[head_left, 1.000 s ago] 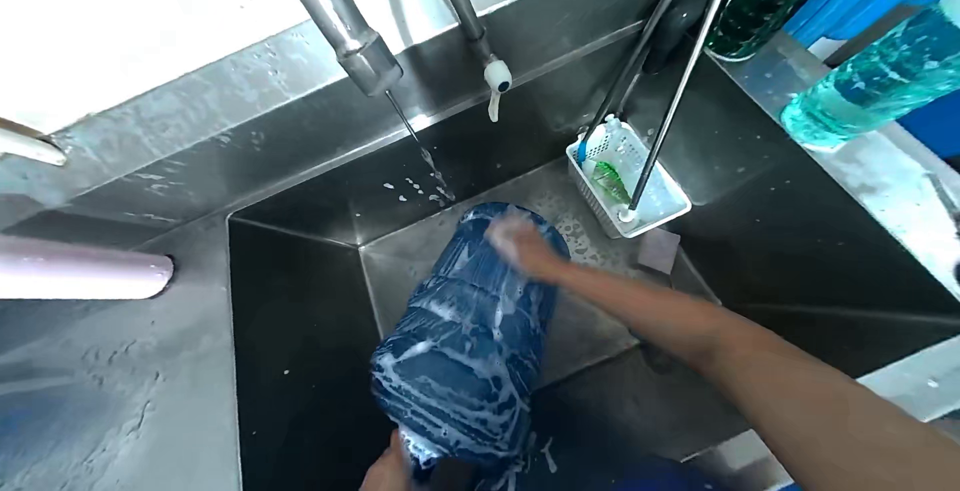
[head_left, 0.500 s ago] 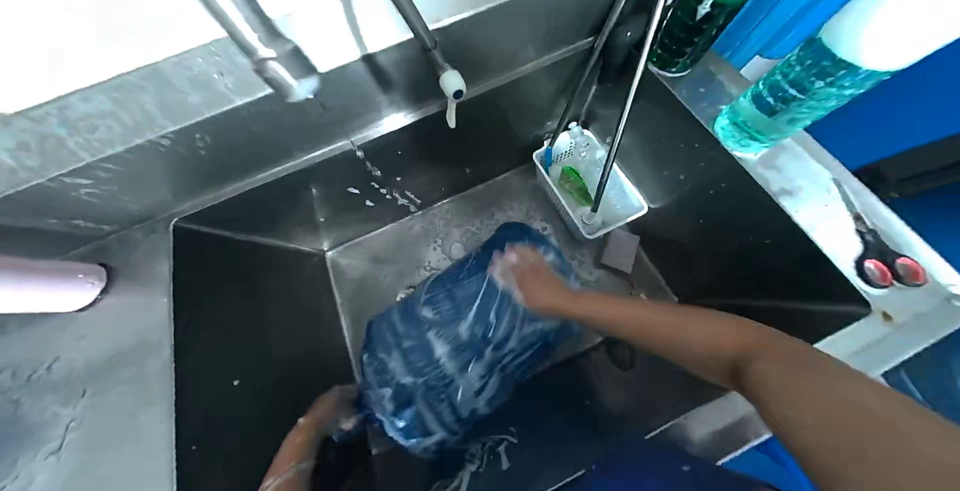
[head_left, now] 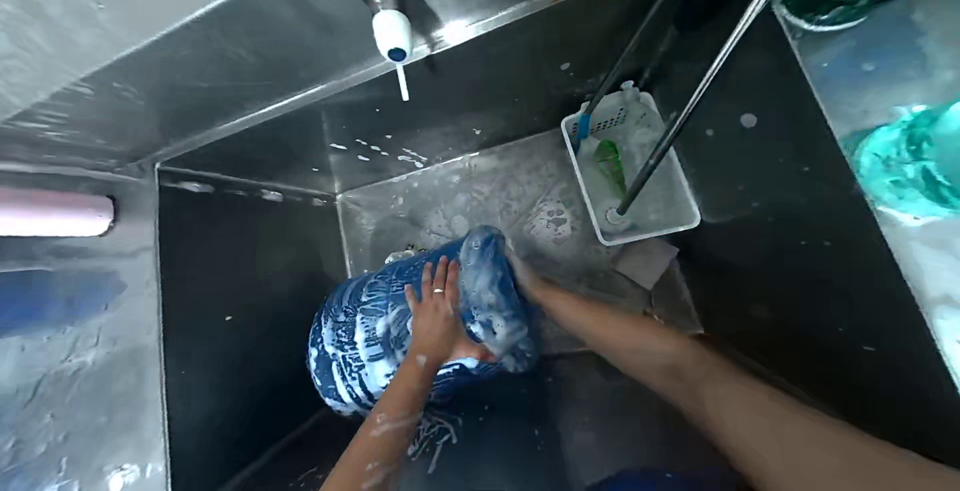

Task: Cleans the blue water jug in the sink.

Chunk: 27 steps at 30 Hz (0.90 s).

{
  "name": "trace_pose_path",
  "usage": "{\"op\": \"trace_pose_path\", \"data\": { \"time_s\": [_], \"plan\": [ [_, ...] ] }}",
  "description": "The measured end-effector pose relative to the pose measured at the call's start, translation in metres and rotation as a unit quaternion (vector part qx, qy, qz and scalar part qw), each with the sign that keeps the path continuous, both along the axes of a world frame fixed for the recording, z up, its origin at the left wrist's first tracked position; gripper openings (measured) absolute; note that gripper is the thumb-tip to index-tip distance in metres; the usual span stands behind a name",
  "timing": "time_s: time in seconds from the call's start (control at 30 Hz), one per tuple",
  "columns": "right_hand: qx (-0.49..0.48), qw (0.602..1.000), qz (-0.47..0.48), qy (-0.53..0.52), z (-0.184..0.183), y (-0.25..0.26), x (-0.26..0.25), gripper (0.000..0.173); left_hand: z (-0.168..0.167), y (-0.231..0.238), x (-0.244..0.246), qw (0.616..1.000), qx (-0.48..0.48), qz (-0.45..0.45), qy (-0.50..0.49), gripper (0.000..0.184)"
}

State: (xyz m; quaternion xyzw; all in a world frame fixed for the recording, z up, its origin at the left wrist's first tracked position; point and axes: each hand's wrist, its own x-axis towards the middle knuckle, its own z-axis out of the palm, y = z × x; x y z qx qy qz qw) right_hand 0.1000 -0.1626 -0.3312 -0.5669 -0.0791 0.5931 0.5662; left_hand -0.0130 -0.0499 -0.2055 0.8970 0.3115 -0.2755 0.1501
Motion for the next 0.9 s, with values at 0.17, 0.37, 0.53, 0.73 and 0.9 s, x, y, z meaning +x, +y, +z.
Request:
{"op": "trace_pose_path", "data": {
  "time_s": [0.17,0.37,0.53,0.73,0.9],
  "plan": [
    [-0.062,0.988,0.102,0.101,0.063,-0.051,-0.003,0.055,-0.003,-0.003,-0.009,0.999,0.015,-0.007,-0.052,0.157],
    [-0.048,0.997,0.051,-0.019,-0.031,-0.016,-0.025,0.055,0.008,0.028,0.019,0.994,-0.068,-0.004,0.089,0.147],
    [-0.010,0.997,0.070,-0.019,0.055,-0.014,0.009,0.054,0.002,0.082,0.001,0.993,0.015,0.120,-0.002,0.082],
    [0.129,0.910,0.144,-0.367,0.023,0.042,0.025,0.029,0.004,0.038,-0.037,0.996,-0.052,0.057,0.038,0.146],
    [0.442,0.704,0.118,-0.543,0.021,-0.061,-0.028,0.020,-0.013,0.076,-0.011,0.991,-0.114,0.060,0.045,0.133]
  ]
}}
